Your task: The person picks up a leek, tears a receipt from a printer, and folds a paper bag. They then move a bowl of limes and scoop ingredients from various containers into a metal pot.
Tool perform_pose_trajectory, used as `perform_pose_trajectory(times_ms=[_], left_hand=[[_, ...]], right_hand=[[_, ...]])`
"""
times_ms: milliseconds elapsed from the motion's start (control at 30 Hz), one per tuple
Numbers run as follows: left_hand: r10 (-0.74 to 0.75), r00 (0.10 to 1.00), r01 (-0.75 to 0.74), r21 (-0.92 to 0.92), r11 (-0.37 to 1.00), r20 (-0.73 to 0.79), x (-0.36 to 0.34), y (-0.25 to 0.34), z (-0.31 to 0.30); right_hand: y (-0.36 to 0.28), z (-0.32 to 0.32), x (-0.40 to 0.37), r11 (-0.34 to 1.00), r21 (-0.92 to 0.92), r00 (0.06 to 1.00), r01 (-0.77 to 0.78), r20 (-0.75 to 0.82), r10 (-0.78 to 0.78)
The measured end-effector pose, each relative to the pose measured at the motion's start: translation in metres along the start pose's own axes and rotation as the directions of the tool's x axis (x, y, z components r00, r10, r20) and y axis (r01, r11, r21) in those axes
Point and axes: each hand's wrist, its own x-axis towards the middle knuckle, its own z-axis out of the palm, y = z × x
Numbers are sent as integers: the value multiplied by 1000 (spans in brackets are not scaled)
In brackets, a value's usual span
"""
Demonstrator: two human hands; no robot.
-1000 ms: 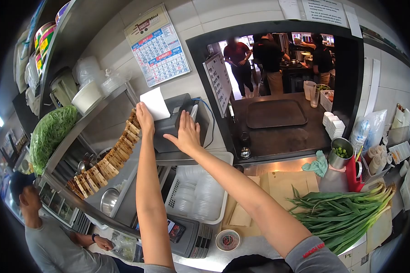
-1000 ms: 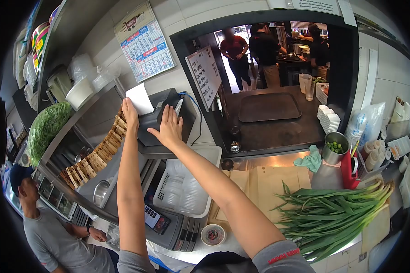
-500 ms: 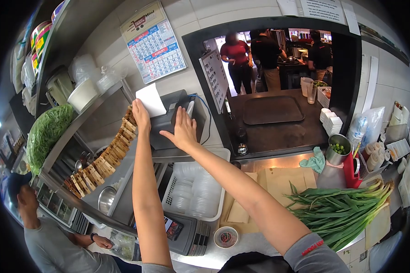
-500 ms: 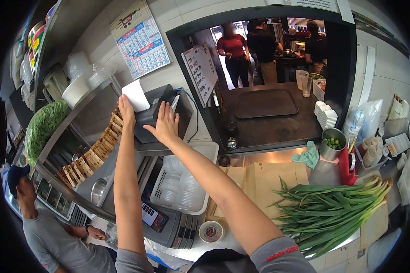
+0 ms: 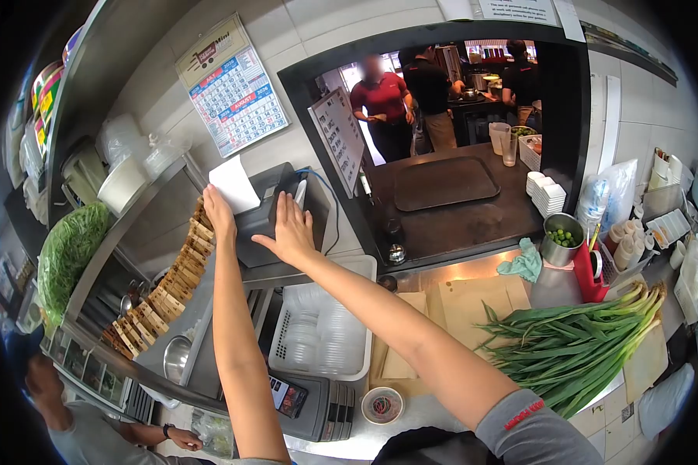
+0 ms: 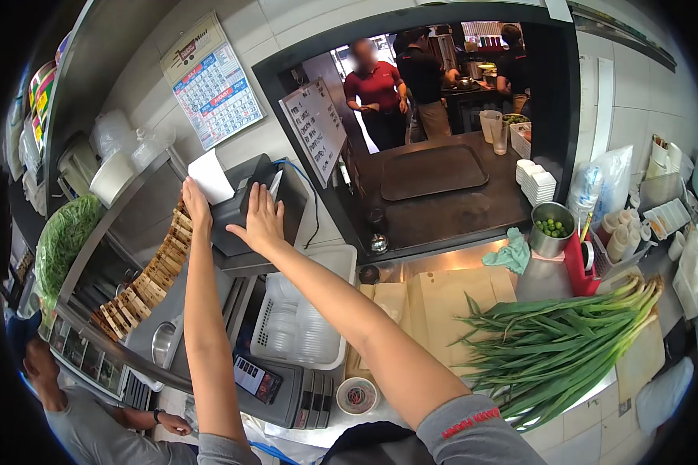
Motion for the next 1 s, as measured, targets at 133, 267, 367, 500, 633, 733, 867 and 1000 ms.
perform_pose_trajectory(times_ms=[133, 267, 367, 500, 633, 733, 867, 1000], left_hand=[[-24, 996, 23, -20, 1000, -82, 4, -12, 5], [-23, 999, 22, -48, 999, -25, 0, -3, 1], [5, 1000, -6, -65, 998, -12, 1, -2, 1], [-4, 1000, 5, -80, 997, 13, 3, -6, 0], [-105, 993, 107, -49, 993, 48, 5, -9, -4], [12, 1000, -12, -48, 999, -9, -1, -4, 0], [15, 1000, -13, 105, 994, -21, -6, 8, -1], [1, 1000, 0, 142, 990, -1, -14, 14, 0]], right_hand=[[1, 2, 0, 1000, -2, 1000, 5, -6, -5], [1, 3, 0, 1000, 12, 999, 6, -40, -6], [1, 3, 0, 1000, 10, 999, 3, -41, -2], [1, 3, 0, 1000, 9, 999, 6, -43, -6], [1, 3, 0, 1000, 11, 1000, 2, -32, -1], [1, 3, 0, 1000, 10, 999, 9, -36, -8], [2, 3, 0, 1000, 24, 1000, 4, -20, -3], [4, 5, 2, 998, 59, 1000, -6, 13, 5]])
